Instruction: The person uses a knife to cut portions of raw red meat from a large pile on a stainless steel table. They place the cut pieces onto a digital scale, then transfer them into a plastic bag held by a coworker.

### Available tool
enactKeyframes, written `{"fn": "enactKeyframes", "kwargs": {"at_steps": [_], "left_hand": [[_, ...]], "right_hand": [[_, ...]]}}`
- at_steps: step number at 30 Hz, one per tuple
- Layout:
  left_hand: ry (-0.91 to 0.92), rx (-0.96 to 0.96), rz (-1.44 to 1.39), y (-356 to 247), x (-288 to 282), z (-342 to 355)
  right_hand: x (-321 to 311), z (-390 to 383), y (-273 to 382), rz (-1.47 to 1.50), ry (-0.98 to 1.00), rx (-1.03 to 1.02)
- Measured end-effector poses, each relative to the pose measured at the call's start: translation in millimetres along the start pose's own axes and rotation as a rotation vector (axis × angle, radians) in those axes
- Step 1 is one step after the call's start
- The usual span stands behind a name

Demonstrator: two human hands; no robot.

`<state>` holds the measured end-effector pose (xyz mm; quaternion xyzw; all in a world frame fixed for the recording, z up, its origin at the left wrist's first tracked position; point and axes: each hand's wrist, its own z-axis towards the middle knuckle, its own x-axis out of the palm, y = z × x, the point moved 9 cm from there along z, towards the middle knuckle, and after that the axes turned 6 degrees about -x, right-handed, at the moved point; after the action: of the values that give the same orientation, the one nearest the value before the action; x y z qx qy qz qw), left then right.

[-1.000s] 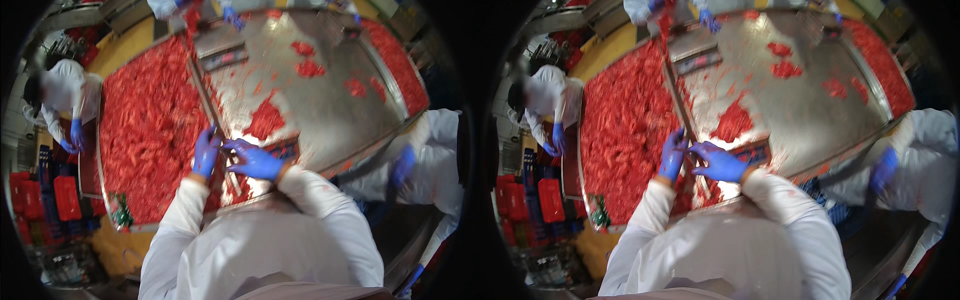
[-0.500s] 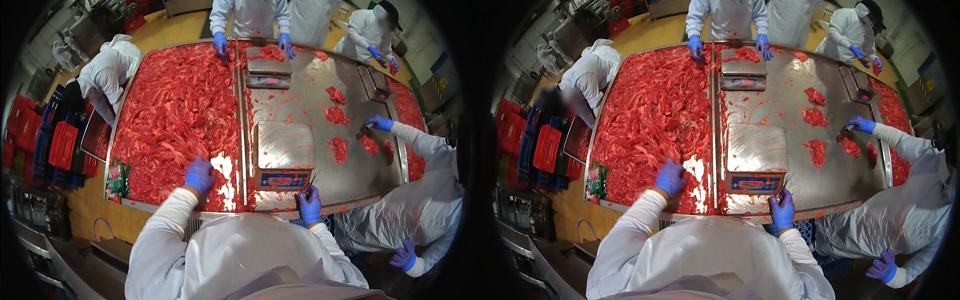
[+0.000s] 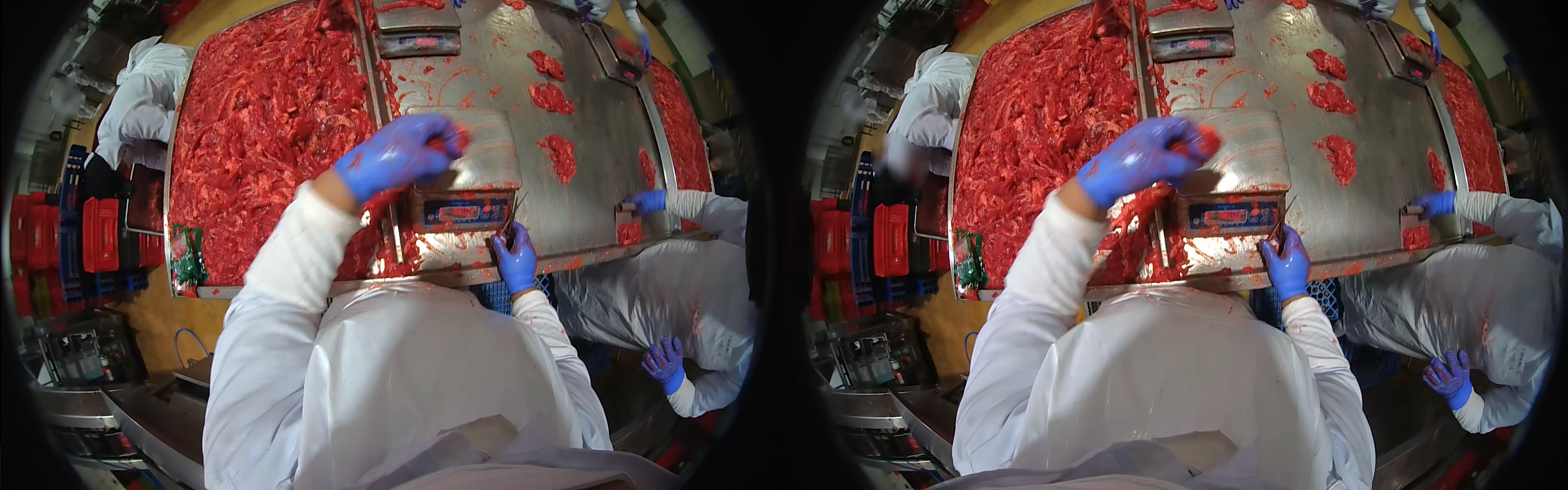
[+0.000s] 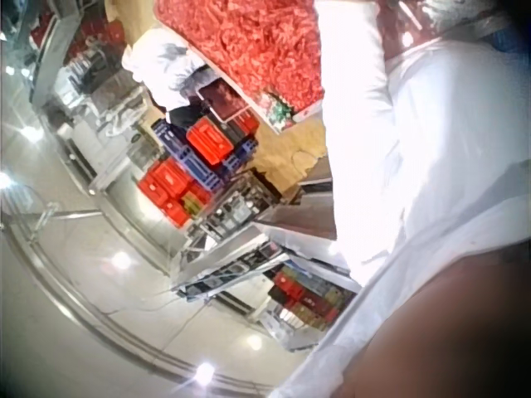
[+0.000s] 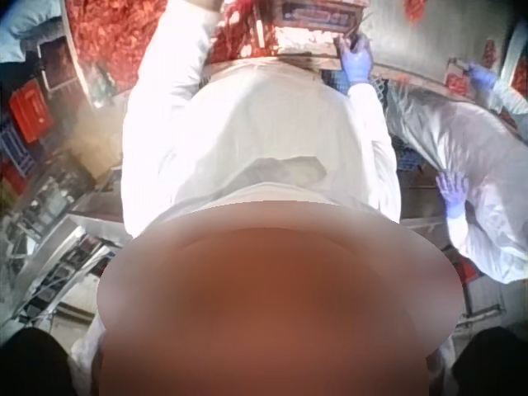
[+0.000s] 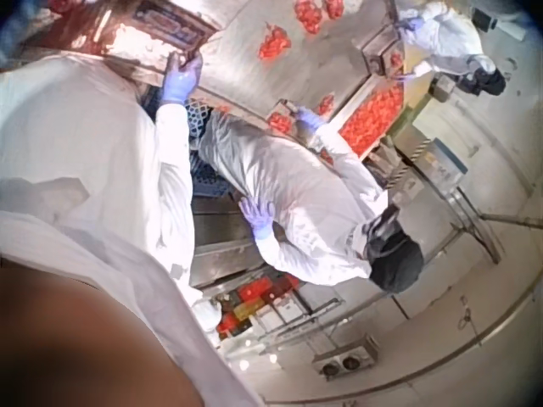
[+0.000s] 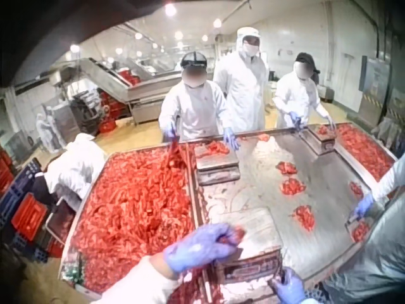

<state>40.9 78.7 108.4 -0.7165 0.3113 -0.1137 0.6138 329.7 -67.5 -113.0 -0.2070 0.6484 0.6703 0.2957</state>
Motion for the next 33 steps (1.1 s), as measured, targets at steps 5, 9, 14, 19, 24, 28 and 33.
{"fn": "enactKeyframes", "kwargs": {"at_steps": [5, 9, 14, 19, 24, 28, 33], "left_hand": [[-0.508, 0.11, 0.64, 88.5, -11.0, 50.1], [-0.619, -0.032, 0.561, 142.8, -48.2, -20.7], [-0.273, -0.144, 0.454, 228.4, 11.9, -66.9], [-0.634, 0.085, 0.664, 115.4, -45.8, -41.2], [-0.441, 0.179, 0.798, 99.9, 18.9, 35.6], [-0.362, 0.218, 0.825, 105.4, 33.6, -2.2], [-0.321, 0.183, 0.762, 107.9, 32.4, -3.8]], "right_hand": [[4.9, 3.0, 6.0, 0.039, 0.023, 0.037], [-3.4, -10.8, 12.0, -0.098, -0.006, -0.024], [-14.3, -3.9, -13.2, 0.313, -0.14, 0.076], [-40.1, 55.5, 95.3, 0.804, -0.025, 0.083], [61.6, 92.2, 143.0, 0.903, 0.552, 0.279], [44.9, 55.0, 114.5, 0.937, 0.625, 0.336], [65.3, 31.1, 119.9, 1.333, 0.811, 0.462]]}}
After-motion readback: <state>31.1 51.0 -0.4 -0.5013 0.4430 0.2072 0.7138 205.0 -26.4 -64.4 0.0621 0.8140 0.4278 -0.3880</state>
